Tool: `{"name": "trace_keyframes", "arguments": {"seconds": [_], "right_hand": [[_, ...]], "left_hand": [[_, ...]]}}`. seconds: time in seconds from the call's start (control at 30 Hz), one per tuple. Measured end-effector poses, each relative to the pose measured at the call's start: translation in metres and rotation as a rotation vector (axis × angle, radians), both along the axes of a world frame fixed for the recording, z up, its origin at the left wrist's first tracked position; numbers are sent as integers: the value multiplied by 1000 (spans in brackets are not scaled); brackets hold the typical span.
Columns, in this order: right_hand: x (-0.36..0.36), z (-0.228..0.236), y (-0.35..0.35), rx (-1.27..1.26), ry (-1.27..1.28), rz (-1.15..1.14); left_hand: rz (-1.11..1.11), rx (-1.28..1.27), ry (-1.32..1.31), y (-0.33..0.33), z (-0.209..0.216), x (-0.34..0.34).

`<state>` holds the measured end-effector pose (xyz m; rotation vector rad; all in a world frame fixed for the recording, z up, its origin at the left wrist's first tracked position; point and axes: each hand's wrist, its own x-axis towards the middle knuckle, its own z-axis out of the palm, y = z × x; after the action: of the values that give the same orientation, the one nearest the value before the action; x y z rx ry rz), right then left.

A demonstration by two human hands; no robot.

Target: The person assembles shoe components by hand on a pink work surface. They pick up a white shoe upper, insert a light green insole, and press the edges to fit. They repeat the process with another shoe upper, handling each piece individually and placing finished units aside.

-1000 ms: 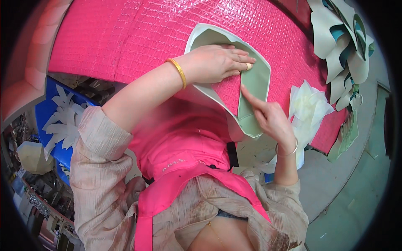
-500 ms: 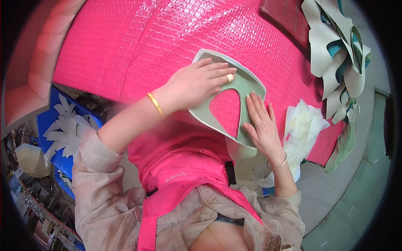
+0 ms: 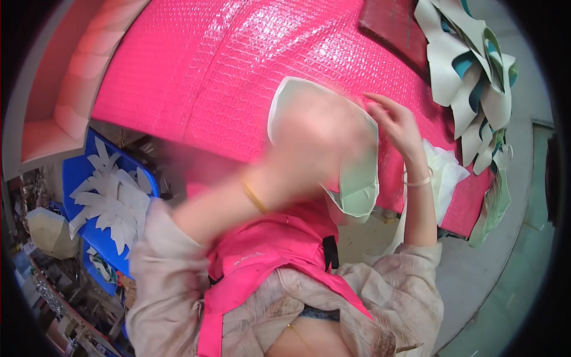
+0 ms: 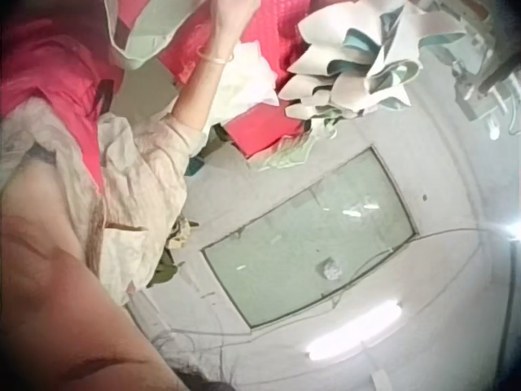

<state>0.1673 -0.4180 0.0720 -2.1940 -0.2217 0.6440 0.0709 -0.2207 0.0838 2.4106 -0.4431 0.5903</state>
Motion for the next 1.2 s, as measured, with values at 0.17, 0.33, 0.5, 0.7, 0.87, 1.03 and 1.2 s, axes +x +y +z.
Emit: {"name": "trace_keyframes", "arguments": {"seconds": [0.17, 0.33, 0.5, 0.7, 0.87, 1.03, 1.2], "right_hand": [[-6, -16, 1, 471, -41, 108], [-54, 15, -20, -63, -50, 100], [-83, -8, 63, 128, -755, 654], [-89, -39, 91, -53, -742, 760], [-118, -37, 74, -9, -696, 791], [-117, -31, 54, 295, -320, 697], [-94, -30, 39, -85, -722, 747]], "left_hand": [[-466, 402, 463, -70, 5, -59], [-107, 908, 164, 44, 15, -55], [-85, 959, -40, 85, -52, -71], [-190, 720, -110, 117, -61, -77], [-310, 750, -110, 122, -56, -69], [-165, 636, -80, 91, -50, -58], [-315, 608, -24, 93, -44, -42]]}}
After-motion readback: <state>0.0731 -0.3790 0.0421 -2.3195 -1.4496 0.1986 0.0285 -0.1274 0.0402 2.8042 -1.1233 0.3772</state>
